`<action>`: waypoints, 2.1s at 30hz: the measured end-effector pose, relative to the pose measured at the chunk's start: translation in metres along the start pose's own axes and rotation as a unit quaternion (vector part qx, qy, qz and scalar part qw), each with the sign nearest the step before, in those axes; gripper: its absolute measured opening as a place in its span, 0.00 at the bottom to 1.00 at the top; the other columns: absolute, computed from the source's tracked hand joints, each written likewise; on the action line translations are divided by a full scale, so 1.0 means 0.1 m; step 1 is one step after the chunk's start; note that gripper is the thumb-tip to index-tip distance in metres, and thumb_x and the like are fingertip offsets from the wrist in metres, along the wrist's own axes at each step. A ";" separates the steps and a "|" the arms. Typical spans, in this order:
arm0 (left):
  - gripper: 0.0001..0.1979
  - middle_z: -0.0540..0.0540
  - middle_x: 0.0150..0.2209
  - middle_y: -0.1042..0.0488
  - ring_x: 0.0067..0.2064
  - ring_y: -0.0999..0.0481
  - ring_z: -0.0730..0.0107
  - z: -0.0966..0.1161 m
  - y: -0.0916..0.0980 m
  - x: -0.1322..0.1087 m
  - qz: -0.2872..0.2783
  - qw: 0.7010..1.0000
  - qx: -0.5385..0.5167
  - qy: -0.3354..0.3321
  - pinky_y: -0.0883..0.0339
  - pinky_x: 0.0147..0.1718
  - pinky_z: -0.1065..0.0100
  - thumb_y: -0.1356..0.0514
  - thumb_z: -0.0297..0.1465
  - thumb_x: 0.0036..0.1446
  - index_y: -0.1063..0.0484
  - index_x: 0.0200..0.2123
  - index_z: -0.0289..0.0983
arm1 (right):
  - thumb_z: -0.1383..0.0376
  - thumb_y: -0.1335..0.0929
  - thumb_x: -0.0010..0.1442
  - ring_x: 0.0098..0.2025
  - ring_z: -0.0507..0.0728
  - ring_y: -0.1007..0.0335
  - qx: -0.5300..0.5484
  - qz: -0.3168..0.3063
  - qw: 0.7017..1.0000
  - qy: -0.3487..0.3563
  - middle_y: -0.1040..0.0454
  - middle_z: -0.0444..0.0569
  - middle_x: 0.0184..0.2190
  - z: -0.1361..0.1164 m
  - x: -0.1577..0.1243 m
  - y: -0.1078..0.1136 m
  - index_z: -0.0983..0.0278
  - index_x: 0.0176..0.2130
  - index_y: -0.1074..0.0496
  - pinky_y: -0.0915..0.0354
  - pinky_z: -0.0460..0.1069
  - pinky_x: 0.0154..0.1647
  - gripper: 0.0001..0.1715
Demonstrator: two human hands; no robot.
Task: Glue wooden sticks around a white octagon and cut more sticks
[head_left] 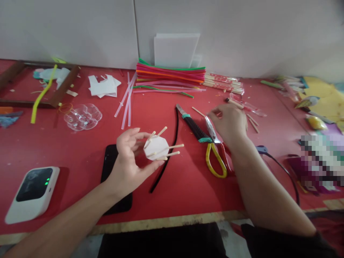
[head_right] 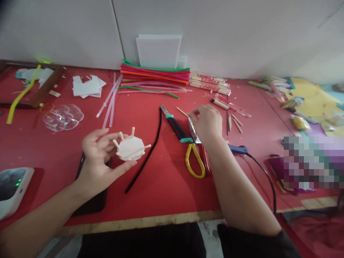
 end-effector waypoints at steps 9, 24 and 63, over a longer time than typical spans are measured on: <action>0.40 0.43 0.55 0.26 0.49 0.17 0.61 -0.04 0.06 0.10 0.012 0.962 -0.209 0.173 0.19 0.48 0.57 0.27 0.26 0.50 0.48 0.58 0.48 | 0.65 0.29 0.63 0.56 0.63 0.32 0.174 -0.300 0.842 0.414 0.24 0.55 0.50 -0.98 -0.47 0.11 0.63 0.49 0.22 0.37 0.61 0.61 0.13; 0.35 0.49 0.43 0.20 0.47 0.19 0.62 -0.08 0.12 0.16 0.067 0.950 -0.217 0.214 0.22 0.49 0.60 0.25 0.28 0.46 0.31 0.57 0.47 | 0.73 0.36 0.68 0.30 0.50 0.31 0.350 -0.386 0.796 0.308 0.25 0.43 0.33 -1.25 -0.68 0.70 0.59 0.44 0.30 0.34 0.45 0.30 0.10; 0.30 0.41 0.62 0.30 0.59 0.27 0.50 0.00 0.08 -0.03 -0.175 0.936 -0.253 0.172 0.26 0.51 0.56 0.50 0.55 0.66 0.36 0.66 0.48 | 0.59 0.36 0.71 0.30 0.50 0.31 0.452 -0.189 0.871 -0.024 0.23 0.46 0.34 -0.97 -0.85 0.11 0.59 0.49 0.24 0.35 0.48 0.31 0.14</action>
Point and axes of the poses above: each hand's wrist, its own x-axis towards the middle knuckle, its own y-axis out of the back of the hand, z = x × y, the point moved 2 cm from there along x, towards the middle knuckle
